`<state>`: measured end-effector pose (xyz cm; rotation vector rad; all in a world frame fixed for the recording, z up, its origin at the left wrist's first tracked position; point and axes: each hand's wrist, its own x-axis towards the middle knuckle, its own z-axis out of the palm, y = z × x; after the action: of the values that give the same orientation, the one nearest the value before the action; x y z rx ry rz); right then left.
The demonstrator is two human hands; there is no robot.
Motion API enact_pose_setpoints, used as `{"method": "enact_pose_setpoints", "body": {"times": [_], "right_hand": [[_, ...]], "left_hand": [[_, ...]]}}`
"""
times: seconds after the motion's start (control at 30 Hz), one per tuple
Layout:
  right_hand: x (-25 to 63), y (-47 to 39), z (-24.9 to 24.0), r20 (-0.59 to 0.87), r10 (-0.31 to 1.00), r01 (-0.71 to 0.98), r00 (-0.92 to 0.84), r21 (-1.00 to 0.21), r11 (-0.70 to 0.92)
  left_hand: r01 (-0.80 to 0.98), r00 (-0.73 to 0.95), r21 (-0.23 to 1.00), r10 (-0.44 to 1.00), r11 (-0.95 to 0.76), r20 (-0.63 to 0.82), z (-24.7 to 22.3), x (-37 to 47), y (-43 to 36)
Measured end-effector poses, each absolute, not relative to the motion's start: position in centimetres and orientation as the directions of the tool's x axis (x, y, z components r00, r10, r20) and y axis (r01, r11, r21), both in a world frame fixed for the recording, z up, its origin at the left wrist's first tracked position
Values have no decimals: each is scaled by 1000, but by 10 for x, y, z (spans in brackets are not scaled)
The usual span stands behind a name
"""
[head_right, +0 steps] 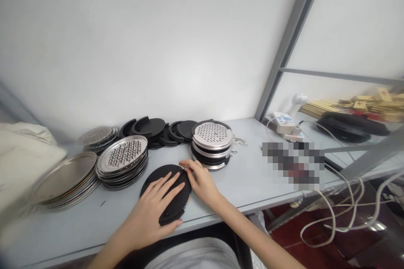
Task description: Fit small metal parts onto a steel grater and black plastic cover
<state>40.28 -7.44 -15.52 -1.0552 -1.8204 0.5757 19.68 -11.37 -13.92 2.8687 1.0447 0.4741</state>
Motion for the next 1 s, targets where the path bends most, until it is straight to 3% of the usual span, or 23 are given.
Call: {"method": "enact_pose_setpoints", "body": {"times": [0.33, 1.0], "right_hand": [[401, -75, -155, 522, 828, 428, -207, -712, 556], [403, -76, -159, 463, 872, 391, -158, -782, 485]], "left_hand": [[628, 724, 153, 645, -763, 244, -138, 197, -113], [631, 721, 163, 651, -758, 238, -139, 197, -113]]}}
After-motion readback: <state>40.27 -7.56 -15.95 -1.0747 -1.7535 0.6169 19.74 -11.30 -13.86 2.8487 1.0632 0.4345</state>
